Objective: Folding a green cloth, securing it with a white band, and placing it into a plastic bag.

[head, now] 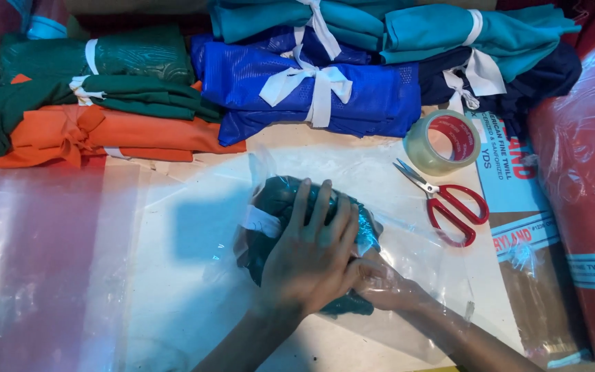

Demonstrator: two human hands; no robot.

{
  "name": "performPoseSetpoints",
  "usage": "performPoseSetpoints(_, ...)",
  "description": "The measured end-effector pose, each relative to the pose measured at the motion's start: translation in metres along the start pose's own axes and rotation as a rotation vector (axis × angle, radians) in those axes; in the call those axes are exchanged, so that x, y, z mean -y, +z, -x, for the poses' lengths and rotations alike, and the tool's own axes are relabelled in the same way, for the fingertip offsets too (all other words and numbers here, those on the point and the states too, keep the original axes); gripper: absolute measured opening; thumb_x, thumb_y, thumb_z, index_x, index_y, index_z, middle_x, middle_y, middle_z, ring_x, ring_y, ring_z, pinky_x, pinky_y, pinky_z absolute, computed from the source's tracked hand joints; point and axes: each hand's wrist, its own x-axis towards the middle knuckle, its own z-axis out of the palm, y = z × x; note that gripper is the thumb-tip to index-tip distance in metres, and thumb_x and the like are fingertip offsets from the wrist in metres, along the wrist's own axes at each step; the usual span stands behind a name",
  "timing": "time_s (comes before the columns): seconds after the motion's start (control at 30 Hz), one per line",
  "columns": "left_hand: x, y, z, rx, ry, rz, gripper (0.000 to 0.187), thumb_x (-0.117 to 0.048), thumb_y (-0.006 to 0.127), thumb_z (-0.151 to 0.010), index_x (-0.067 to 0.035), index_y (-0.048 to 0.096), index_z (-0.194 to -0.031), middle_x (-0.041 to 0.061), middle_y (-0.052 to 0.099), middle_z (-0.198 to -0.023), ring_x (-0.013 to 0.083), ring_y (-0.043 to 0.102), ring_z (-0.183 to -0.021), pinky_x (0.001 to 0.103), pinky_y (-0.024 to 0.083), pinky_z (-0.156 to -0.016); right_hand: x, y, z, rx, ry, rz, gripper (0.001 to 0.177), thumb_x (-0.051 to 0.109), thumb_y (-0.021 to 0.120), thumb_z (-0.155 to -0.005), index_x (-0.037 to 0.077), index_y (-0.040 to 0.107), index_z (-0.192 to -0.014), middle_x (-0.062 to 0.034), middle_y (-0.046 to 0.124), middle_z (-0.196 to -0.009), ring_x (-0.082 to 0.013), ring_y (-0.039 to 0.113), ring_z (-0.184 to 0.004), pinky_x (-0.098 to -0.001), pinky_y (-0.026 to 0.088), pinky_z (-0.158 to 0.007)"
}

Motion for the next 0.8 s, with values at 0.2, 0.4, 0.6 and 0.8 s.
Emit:
performPoseSetpoints(0.2,-0.010,0.004,-0.004,0.116,0.179,0.134,0.072,-0.062,0.031,-0.102,-0.008,0.067,-0.133,0.018,0.060,-0.142,0.0509,0.044,-0.143,0.059,0.025,-0.122,-0.036,-0.016,0.011,0.016,-0.003,-0.104,0.026,0.032,0.060,-0.102,0.007,0.064,-0.109,-0.0107,0.072,-0.098,-0.0212,0.072,-0.089,-0.0338,0.061,-0.082)
performPoseSetpoints(0.4,0.003,-0.003,0.005,-0.061,0.181,0.269,0.069,-0.060,0.050,-0.095,-0.008,0.061,-0.140,0.018,0.063,-0.139,0.0441,0.051,-0.135,0.056,0.031,-0.121,-0.059,-0.017,0.027,0.018,-0.020,-0.164,0.028,0.029,0.062,-0.102,0.006,0.061,-0.118,-0.0126,0.073,-0.102,-0.0217,0.074,-0.092,-0.0344,0.062,-0.084)
performPoseSetpoints(0.6,0.024,-0.010,0.025,-0.253,-0.070,0.188,0.062,-0.051,0.035,-0.107,-0.011,0.048,-0.152,0.020,0.049,-0.157,0.0394,0.037,-0.151,0.061,0.021,-0.124,0.036,0.007,-0.016,-0.026,0.000,0.282,0.031,0.042,0.049,-0.104,0.018,0.069,-0.107,-0.0086,0.067,-0.102,-0.0226,0.068,-0.093,-0.0342,0.060,-0.080)
performPoseSetpoints(0.8,0.017,-0.003,0.030,-0.265,0.066,0.102,0.063,-0.049,0.050,-0.101,0.000,0.062,-0.139,0.016,0.060,-0.143,0.0420,0.048,-0.140,0.050,0.033,-0.124,-0.023,-0.008,-0.003,0.096,-0.046,0.440,0.043,0.045,0.045,-0.103,0.013,0.069,-0.120,-0.0096,0.071,-0.100,-0.0234,0.066,-0.087,-0.0362,0.055,-0.075)
